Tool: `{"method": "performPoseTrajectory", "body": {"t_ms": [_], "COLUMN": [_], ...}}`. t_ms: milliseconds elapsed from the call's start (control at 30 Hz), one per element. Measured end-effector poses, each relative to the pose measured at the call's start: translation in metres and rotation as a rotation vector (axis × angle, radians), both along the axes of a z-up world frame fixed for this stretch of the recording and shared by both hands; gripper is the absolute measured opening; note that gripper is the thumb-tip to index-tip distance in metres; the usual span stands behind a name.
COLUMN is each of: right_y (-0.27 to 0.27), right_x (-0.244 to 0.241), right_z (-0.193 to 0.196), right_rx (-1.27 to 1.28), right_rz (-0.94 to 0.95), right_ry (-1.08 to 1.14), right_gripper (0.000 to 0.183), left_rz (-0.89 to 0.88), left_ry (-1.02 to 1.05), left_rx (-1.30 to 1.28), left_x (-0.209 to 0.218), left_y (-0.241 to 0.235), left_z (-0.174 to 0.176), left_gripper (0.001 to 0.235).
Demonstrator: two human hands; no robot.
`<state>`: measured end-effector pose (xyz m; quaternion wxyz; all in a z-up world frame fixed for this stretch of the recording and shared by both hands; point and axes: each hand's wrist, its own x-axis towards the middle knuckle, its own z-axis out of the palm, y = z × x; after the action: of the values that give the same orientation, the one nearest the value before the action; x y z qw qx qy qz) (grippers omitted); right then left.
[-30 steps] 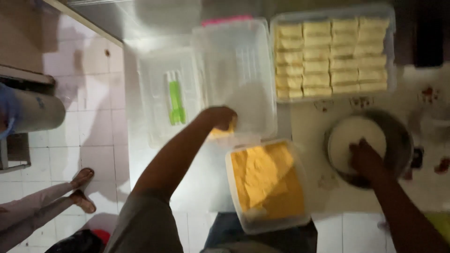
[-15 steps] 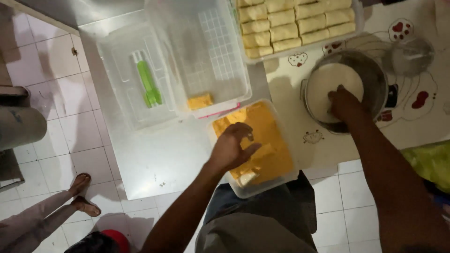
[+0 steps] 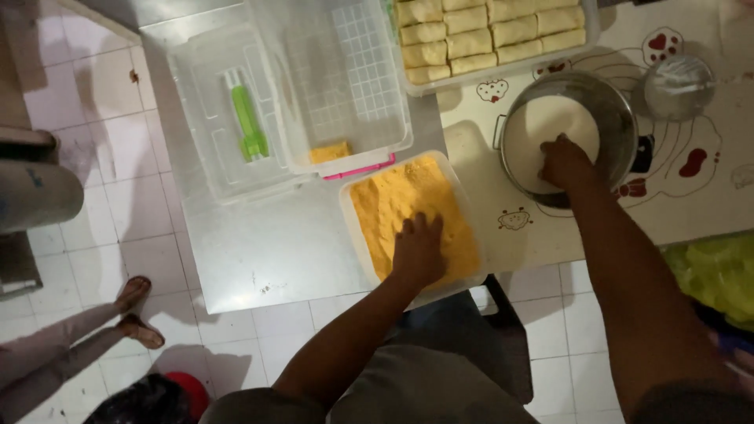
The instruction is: The person dips rectangular food items into a white liquid in a metal bowl, then rolls them in a container of yellow crumbs. The coated items are placed into a clear plastic container. The process is repeated for several items.
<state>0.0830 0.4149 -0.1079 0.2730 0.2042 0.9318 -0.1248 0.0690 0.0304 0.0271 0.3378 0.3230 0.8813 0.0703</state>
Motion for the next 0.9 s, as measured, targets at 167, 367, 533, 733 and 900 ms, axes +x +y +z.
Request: {"method": "performPoseTrajectory", "body": {"t_ms": [167,367,533,733,900], "right_y": [0.018,0.015,0.008,0.001,0.007], "right_x": [-0.001,-0.005,-0.012,0.0,-0.014], "right_z": [-0.03,-0.011,0.017,0.026,0.026], "right_rx": [0.0,-0.001,-0.113,-0.171,-0.096], "right_rz": [0.05,0.008,-0.019,-0.077,-0.02], "right_ry": [-0.077,-0.107,-0.142,-0.104,-0.101], "right_gripper": [0.063,0.058,0.068,0.068,0.067], "left_rz": [0.109,0.373,0.497,0.472,0.5], "left_ry": [-0.065,-0.335,-0.527,-0.241,-0.138], "left_rx": [0.034,0.101,0.124,0.002,-0.032], "left_x": [0.007,-0.008,-0.041,-0.045,-0.055], "left_y": [0.0,-0.024,-0.046,-0.08,-0.077], "left_z": [-0.007,-0.146,-0.061,-0.066,-0.042], "left_gripper": [0.074,0.087,0.069,0.069,0.076]}}
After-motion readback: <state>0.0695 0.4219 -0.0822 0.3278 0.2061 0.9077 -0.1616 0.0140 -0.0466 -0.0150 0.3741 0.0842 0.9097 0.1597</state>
